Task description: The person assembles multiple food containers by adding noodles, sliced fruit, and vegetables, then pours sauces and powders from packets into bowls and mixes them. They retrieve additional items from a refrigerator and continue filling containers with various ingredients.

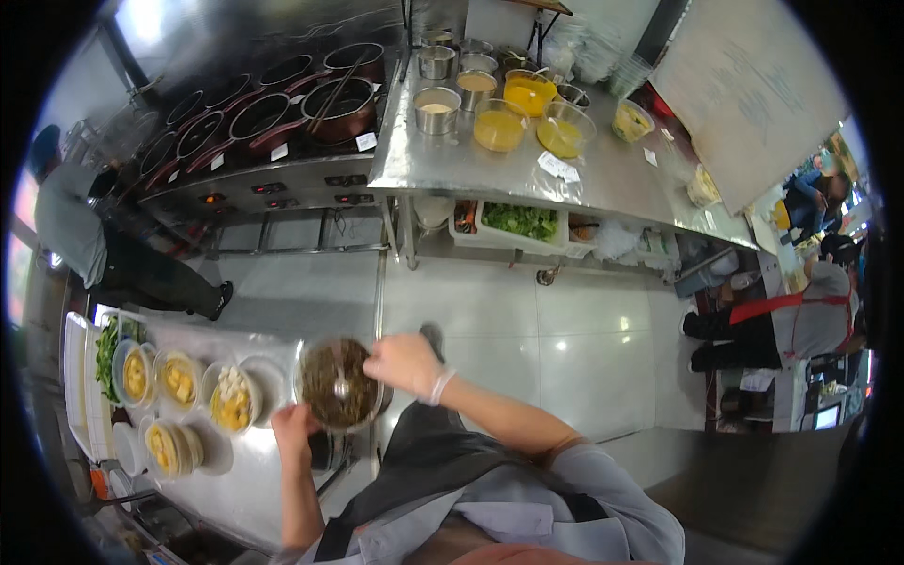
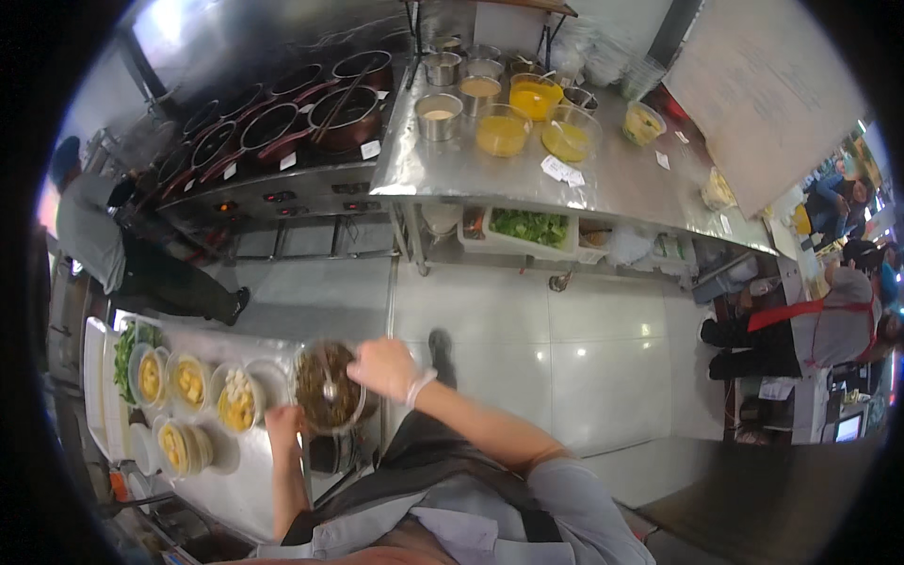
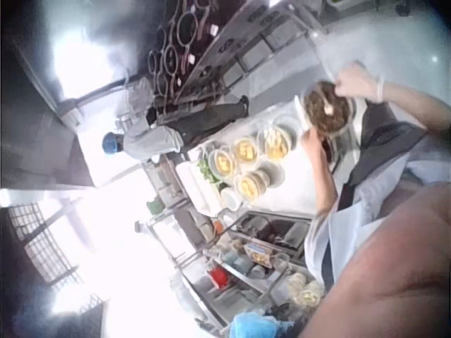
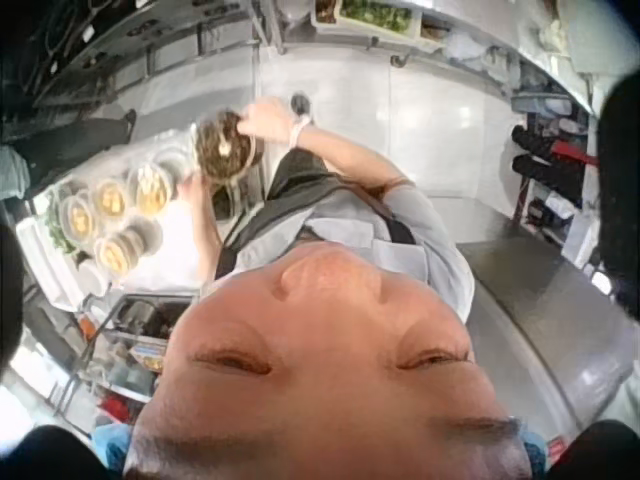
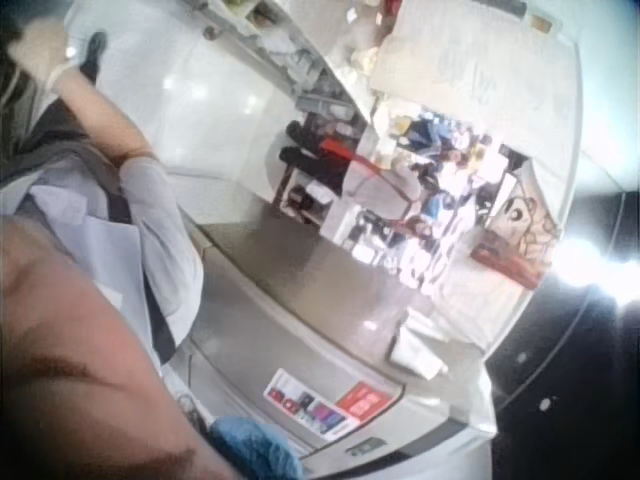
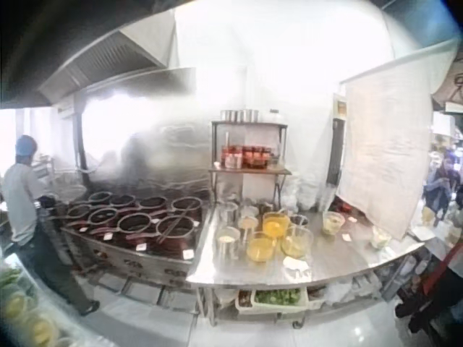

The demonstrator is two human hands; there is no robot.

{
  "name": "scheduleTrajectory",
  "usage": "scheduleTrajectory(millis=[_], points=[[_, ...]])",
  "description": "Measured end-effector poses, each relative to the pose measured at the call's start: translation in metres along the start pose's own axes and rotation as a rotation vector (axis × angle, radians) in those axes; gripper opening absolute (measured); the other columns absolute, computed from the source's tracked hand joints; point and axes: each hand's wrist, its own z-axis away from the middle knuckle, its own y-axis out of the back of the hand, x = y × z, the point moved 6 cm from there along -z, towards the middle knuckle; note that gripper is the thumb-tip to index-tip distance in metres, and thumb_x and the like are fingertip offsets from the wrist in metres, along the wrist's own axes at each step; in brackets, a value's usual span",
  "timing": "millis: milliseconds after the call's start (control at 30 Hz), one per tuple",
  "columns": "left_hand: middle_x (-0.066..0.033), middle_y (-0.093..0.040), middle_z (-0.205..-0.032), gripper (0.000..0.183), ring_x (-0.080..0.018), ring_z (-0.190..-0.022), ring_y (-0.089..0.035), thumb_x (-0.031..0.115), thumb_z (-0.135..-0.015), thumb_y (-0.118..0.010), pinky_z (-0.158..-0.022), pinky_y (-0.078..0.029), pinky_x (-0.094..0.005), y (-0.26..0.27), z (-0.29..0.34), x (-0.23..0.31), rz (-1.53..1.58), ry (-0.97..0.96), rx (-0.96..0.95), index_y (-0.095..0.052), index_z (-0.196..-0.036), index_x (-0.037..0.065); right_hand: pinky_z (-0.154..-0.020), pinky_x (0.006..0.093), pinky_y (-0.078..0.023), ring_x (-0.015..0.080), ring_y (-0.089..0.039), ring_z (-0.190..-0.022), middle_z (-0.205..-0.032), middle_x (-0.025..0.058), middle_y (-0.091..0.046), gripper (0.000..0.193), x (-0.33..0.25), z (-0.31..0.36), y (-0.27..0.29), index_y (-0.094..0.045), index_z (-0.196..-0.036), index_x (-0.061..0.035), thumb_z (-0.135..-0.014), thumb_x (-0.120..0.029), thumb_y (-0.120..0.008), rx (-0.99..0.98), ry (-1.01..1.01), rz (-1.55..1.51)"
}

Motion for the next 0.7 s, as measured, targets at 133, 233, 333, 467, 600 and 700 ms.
scheduleTrajectory(millis=[133, 233, 333, 467, 600, 700], points=[[0.0013, -0.049, -0.053, 0.019, -0.0082, -0.047, -0.043, 0.014, -0.077, -0.06, -0.045, -0.035, -0.0241, -0.137, -0.154, 0.149, -0.028, -0.325, -0.107, -0.057, -0.06, 0.005, -0.064, 0.0414, -0.049, 0.0331, -0.061, -0.063, -0.065, 0.0149, -0.062, 0.03, 0.068, -0.094, 0.164, -0.063, -0.082, -0.0067, -0.083, -0.035, -0.053, 0.515, 0.058, -0.055], [0.0001, -0.051, -0.055, 0.021, -0.0084, -0.051, -0.049, 0.013, -0.079, -0.058, -0.05, -0.04, -0.0233, -0.243, -0.277, 0.278, 0.074, -0.46, -0.237, -0.055, -0.06, 0.005, -0.068, 0.0271, -0.05, 0.0146, -0.064, -0.077, -0.097, 0.0107, -0.068, 0.015, 0.136, -0.166, 0.26, -0.057, -0.092, -0.0021, -0.089, -0.016, -0.058, 0.717, 0.189, -0.588], [-0.0009, -0.052, -0.057, 0.022, -0.0089, -0.051, -0.05, 0.015, -0.08, -0.06, -0.05, -0.041, -0.0226, -0.347, -0.396, 0.387, -0.127, -0.5, -0.283, -0.057, -0.062, 0.003, -0.076, 0.0267, -0.05, 0.0141, -0.062, -0.086, -0.108, 0.0092, -0.065, 0.013, 0.211, -0.221, 0.309, -0.057, -0.097, 0.0016, -0.092, -0.01, -0.053, 0.666, 0.049, -0.849], [-0.0047, -0.059, -0.062, 0.02, -0.012, -0.053, -0.056, 0.015, -0.079, -0.062, -0.05, -0.044, -0.0231, -0.47, -0.518, 0.449, -0.15, -0.491, -0.276, -0.063, -0.069, -0.002, -0.075, 0.0271, -0.05, 0.0136, -0.062, -0.082, -0.101, 0.0099, -0.066, 0.013, 0.303, -0.217, 0.334, -0.06, -0.095, 0.0022, -0.091, -0.008, -0.053, 0.592, -0.213, -0.865], [-0.011, -0.063, -0.07, 0.02, -0.019, -0.061, -0.063, 0.012, -0.078, -0.064, -0.058, -0.054, -0.0282, -0.559, -0.602, 0.426, -0.031, -0.342, -0.259, -0.064, -0.076, -0.008, -0.069, 0.026, -0.05, 0.0137, -0.062, -0.074, -0.093, 0.0101, -0.067, 0.015, 0.377, -0.151, 0.35, -0.062, -0.091, 0.0012, -0.091, -0.01, -0.053, 0.863, -0.4, -0.943], [-0.011, -0.062, -0.07, 0.017, -0.0196, -0.062, -0.063, 0.009, -0.077, -0.064, -0.058, -0.056, -0.0296, -0.579, -0.641, 0.389, -0.035, -0.258, -0.209, -0.062, -0.074, -0.008, -0.065, 0.0248, -0.049, 0.0141, -0.062, -0.068, -0.089, 0.0096, -0.068, 0.018, 0.422, -0.103, 0.361, -0.063, -0.09, 0.0004, -0.09, -0.016, -0.054, 1.116, -0.544, -0.96]])
